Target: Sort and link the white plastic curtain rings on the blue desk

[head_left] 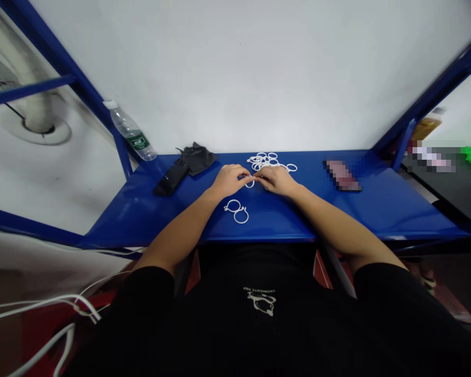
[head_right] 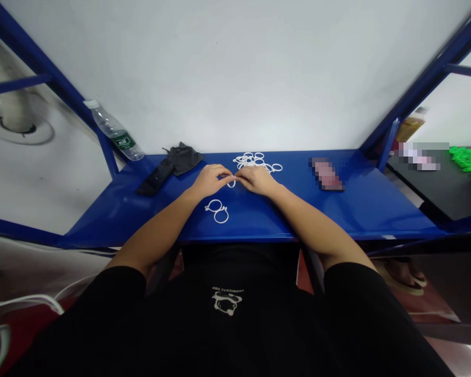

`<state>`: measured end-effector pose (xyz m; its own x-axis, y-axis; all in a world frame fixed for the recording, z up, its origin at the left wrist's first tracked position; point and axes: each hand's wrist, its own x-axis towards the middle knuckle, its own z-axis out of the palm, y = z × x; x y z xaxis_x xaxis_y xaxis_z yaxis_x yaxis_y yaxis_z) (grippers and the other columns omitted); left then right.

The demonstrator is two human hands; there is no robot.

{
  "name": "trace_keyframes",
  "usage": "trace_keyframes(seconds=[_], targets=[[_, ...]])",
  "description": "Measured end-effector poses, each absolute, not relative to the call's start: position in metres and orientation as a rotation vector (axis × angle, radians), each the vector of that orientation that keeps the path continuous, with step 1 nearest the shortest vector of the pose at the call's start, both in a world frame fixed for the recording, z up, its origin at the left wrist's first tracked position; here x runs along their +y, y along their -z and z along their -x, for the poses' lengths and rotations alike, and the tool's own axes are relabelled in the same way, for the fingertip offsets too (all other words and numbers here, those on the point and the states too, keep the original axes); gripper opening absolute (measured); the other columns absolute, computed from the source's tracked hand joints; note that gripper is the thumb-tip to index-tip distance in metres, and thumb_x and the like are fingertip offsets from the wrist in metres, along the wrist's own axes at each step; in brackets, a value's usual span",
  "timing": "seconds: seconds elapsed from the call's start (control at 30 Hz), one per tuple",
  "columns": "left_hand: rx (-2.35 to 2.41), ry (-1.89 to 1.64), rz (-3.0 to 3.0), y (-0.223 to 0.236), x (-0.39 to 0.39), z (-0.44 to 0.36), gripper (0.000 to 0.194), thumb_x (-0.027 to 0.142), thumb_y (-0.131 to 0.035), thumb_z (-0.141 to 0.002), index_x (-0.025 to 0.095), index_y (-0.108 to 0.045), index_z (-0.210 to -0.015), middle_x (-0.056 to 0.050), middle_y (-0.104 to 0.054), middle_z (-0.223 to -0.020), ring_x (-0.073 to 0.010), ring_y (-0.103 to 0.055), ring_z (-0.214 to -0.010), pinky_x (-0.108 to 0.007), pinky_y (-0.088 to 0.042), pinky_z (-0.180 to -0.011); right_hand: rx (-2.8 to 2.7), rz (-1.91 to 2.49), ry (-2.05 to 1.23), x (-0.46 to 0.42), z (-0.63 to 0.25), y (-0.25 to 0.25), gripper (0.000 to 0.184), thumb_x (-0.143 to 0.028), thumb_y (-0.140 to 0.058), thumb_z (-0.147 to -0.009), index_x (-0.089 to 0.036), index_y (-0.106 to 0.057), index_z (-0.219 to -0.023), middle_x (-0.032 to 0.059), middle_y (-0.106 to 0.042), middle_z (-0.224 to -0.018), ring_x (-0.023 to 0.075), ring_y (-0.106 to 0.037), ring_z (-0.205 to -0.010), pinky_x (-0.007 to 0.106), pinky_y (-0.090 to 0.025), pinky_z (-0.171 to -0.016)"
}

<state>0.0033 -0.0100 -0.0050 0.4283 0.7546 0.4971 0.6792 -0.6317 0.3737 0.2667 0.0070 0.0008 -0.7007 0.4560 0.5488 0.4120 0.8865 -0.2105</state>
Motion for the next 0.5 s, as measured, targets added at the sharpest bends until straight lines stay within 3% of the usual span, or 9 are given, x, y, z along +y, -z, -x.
trace_keyframes(seconds=[0.2,0.3,0.4,0.5], targets=[[1.252,-0.938,-2.508,0.001,-0.014,-0.007,0.027,0.047,-0.080,-0.110,0.022,-0.088,-0.101,-0.007,-0.085,-0.101,-0.0220,-0.076,-0.093,-0.037,-0.057,-0.091,-2.460,0.586,-0.123,0.005,-0.266,-0.002,0.032,-0.037,-0.056,-0.116,-0.021,-0.083,-0.113,0.0119,-0.086,-0.101,0.0263,-0.077,-0.089,0.037,-0.056,-0.080],[1.326,-0.873,-2.444,-0.008,-0.017,-0.005,0.023,0.043,-0.083,-0.106,0.023,-0.088,-0.115,-0.008,-0.085,-0.112,-0.0227,-0.076,-0.097,-0.036,-0.057,-0.091,-2.441,0.636,-0.129,0.006,-0.265,-0.001,0.031,-0.038,-0.057,-0.115,-0.021,-0.084,-0.115,0.0115,-0.086,-0.103,0.0262,-0.077,-0.089,0.038,-0.056,-0.081],[1.386,-0.618,-2.310,-0.021,-0.019,0.008,0.043,0.048,-0.087,-0.100,0.023,-0.083,-0.135,-0.007,-0.086,-0.111,-0.0229,-0.077,-0.092,-0.035,-0.055,-0.084,-2.366,0.768,-0.119,0.012,-0.269,-0.002,0.031,-0.040,-0.060,-0.113,-0.022,-0.085,-0.116,0.0107,-0.087,-0.106,0.0263,-0.077,-0.092,0.038,-0.057,-0.083],[1.370,-0.201,-2.179,-0.034,-0.019,0.027,0.056,0.058,-0.096,-0.084,0.021,-0.084,-0.124,-0.005,-0.085,-0.097,-0.0235,-0.077,-0.084,-0.033,-0.054,-0.075,-2.202,0.987,-0.084,0.021,-0.279,-0.004,0.031,-0.041,-0.063,-0.110,-0.021,-0.086,-0.119,0.0113,-0.087,-0.106,0.0267,-0.077,-0.089,0.039,-0.057,-0.084]])
